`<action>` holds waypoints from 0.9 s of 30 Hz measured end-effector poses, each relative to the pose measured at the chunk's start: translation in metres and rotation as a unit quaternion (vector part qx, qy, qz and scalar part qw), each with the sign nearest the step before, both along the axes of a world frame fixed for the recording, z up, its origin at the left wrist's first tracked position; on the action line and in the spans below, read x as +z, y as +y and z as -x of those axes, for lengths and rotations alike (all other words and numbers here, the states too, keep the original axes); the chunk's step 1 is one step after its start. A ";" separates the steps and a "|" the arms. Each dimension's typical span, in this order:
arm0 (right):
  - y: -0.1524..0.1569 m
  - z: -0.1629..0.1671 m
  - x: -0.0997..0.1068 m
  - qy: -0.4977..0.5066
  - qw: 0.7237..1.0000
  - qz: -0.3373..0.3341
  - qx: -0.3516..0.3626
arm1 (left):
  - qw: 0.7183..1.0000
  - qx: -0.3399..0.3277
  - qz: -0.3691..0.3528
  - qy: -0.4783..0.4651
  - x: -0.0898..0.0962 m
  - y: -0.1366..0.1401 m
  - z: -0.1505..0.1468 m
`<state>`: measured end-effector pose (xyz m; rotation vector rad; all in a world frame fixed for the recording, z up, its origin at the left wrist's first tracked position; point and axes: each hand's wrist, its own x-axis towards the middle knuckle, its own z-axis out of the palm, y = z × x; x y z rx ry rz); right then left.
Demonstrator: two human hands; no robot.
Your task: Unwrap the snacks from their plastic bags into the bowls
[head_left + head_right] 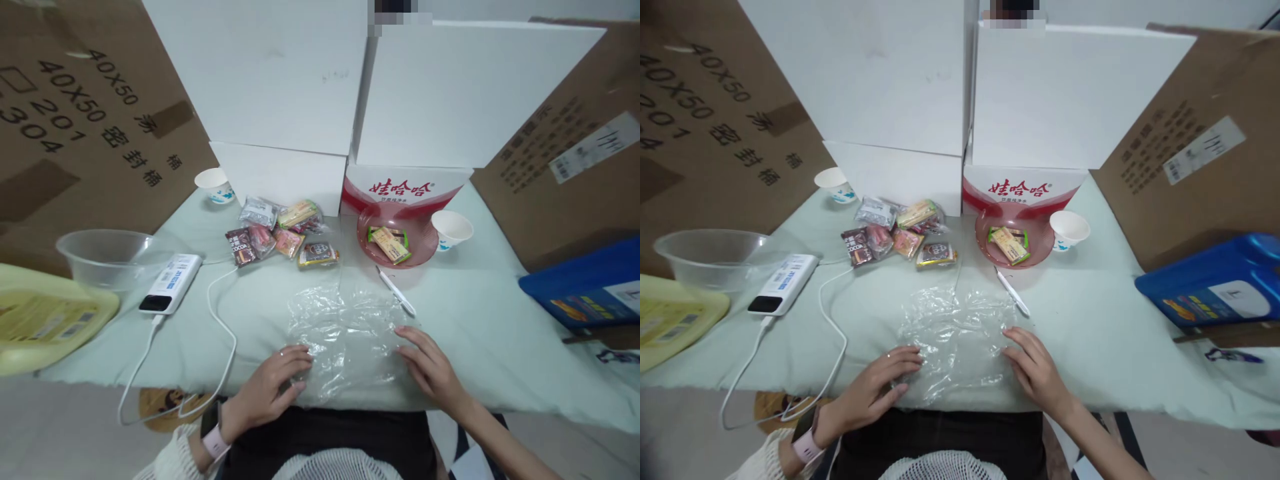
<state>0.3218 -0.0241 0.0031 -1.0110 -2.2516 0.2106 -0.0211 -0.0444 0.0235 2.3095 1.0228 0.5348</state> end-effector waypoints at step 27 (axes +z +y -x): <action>0.001 0.014 0.011 0.237 0.868 0.401 -0.170 | 0.906 0.307 0.205 -0.206 -0.015 0.006 -0.014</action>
